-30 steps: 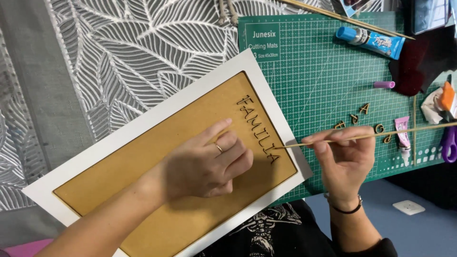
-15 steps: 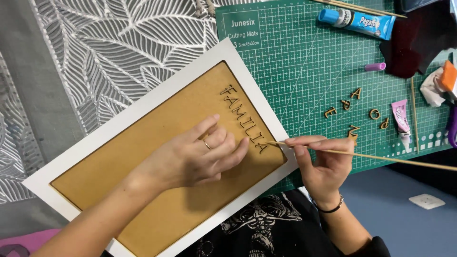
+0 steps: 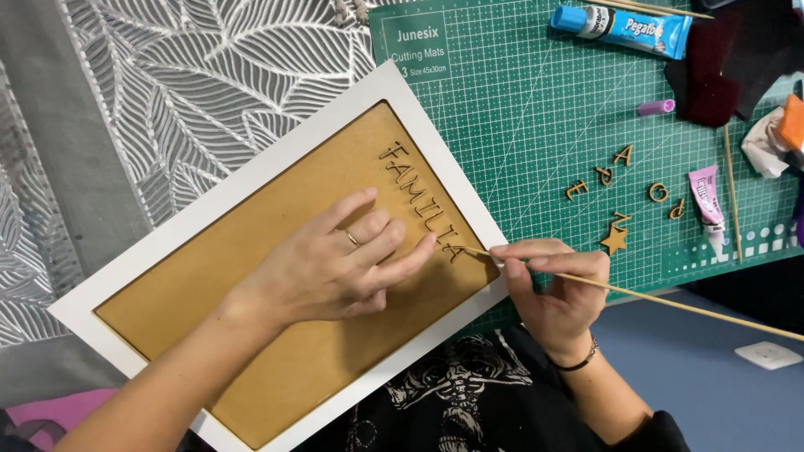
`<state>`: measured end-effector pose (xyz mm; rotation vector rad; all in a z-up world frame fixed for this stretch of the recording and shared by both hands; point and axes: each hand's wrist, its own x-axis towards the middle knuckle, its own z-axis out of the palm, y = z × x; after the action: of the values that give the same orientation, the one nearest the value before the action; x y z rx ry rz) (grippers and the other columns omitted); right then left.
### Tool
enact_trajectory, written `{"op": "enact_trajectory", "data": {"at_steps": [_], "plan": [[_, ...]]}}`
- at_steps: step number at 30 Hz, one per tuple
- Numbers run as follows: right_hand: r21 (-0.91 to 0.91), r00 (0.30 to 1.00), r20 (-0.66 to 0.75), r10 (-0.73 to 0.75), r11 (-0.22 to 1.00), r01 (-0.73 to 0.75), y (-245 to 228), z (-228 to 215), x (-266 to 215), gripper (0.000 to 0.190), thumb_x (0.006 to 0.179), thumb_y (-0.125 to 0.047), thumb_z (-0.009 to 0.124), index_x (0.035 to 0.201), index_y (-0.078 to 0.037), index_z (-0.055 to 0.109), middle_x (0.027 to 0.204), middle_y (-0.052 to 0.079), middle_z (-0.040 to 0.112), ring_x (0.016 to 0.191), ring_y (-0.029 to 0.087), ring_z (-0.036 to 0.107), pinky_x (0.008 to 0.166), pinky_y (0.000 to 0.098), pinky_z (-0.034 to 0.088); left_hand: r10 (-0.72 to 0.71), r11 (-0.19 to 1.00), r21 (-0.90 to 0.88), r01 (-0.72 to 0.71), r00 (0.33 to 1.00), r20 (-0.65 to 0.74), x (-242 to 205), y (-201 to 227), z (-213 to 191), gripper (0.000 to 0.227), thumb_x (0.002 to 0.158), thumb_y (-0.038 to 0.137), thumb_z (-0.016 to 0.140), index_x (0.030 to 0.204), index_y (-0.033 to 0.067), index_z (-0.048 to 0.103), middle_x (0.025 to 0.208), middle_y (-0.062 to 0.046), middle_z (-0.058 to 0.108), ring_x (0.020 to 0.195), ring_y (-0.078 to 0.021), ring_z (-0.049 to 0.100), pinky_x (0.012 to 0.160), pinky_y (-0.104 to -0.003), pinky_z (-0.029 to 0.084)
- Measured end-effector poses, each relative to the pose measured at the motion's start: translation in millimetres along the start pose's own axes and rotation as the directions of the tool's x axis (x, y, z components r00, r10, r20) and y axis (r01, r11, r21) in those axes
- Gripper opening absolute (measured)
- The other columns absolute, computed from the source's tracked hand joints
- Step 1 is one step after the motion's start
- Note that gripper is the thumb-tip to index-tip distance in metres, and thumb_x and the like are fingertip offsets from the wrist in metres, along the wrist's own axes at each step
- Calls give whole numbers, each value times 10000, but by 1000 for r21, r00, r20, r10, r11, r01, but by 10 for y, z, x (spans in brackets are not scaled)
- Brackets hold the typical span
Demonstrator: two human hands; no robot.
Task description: Arranging and gluing wooden letters onto a framed board to create a sign
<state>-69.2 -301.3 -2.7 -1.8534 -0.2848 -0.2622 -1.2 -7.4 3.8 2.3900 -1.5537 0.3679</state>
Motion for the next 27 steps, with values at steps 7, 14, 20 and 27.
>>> {"op": "enact_trajectory", "data": {"at_steps": [7, 14, 20, 27], "plan": [[6, 1000, -20, 1, 1000, -1, 6, -67, -67, 215, 975, 6, 668, 1058, -119, 514, 912, 169, 716, 880, 296, 792, 749, 339, 674, 1, 997, -75, -10, 993, -117, 31, 179, 19, 433, 944, 271, 510, 1326, 105, 632, 1092, -90, 518, 955, -255, 594, 1046, -503, 534], [22, 993, -116, -33, 999, 36, -1, -223, -82, 231, 975, 11, 666, 1072, -93, 483, 877, 169, 668, 852, 300, 775, 709, 349, 677, -40, 999, -15, 39, 998, -54, 16, 235, -132, 452, 938, 315, 443, 1303, 104, 608, 1076, -75, 564, 987, -232, 578, 1064, -482, 505], [-92, 943, -333, 1, 995, -34, 111, -897, -122, 258, 1078, -61, 602, 1125, -107, 353, 912, 146, 551, 881, 304, 722, 772, 376, 643, -208, 971, 85, 225, 964, -168, -26, 476, -426, 251, 988, 247, 583, 1179, 148, 713, 1018, -56, 601, 955, -208, 580, 1005, -427, 532], [-403, 797, -566, -210, 914, -46, 352, -2030, -151, 247, 1148, -105, 688, 1132, -5, 463, 1028, 259, 664, 954, 334, 726, 877, 387, 635, -492, 858, 16, 514, 829, -265, -319, 1111, -381, 192, 935, 90, 676, 1100, 109, 772, 1043, -114, 647, 881, -284, 624, 973, -489, 538]]}}
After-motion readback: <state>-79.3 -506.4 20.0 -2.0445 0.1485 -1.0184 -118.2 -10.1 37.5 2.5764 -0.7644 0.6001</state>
